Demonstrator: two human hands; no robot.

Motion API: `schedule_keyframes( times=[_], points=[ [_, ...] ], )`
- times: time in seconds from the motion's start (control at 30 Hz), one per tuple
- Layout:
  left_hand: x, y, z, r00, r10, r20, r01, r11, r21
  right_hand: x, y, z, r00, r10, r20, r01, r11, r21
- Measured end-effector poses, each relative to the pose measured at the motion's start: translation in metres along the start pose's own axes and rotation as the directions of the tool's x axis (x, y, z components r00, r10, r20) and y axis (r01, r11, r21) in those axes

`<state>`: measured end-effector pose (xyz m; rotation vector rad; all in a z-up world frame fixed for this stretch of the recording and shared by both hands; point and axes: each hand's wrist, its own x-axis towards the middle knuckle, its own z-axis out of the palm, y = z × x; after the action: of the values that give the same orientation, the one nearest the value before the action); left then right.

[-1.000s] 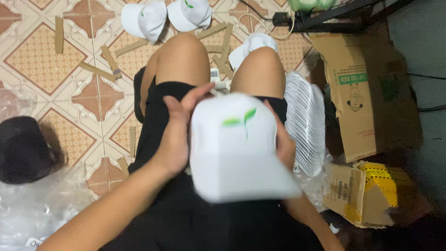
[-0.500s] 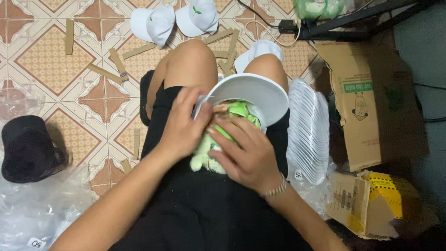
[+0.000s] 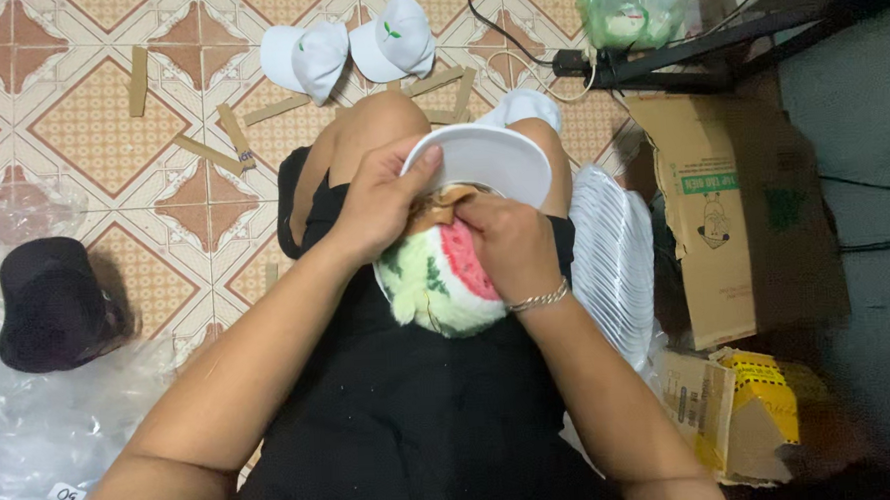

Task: The person cleans white baseball caps by stuffing them with a plush toy, wiping the exterior with a cloth, spraying them with a can, and drying them with a hair dryer. The person handles multiple caps one at a time and places them on the floor after each cycle.

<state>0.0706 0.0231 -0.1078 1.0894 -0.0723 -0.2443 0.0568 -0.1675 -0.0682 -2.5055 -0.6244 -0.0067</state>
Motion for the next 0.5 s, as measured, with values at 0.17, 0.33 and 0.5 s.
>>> schedule_keyframes(
  times=[0.17,0.33,0.5],
  points=[
    [-0.017,0.020,-0.006,0.983,0.161,0.093,-0.186,0.859,0.476,-0.017,0.012,-0.014,0.913,-0.294,-0.282,0.358,0.909,0.213],
    [-0.020,0.010,0.004,0.985,0.164,-0.056,-0.135,0.929,0.344,-0.046,0.025,0.012,0.806,0.170,-0.567,0.058,0.930,0.363],
    [-0.018,0.001,0.016,0.974,0.071,-0.216,-0.007,0.959,0.285,-0.033,0.039,0.029,0.886,0.389,-0.252,-0.013,0.564,0.825]
  ],
)
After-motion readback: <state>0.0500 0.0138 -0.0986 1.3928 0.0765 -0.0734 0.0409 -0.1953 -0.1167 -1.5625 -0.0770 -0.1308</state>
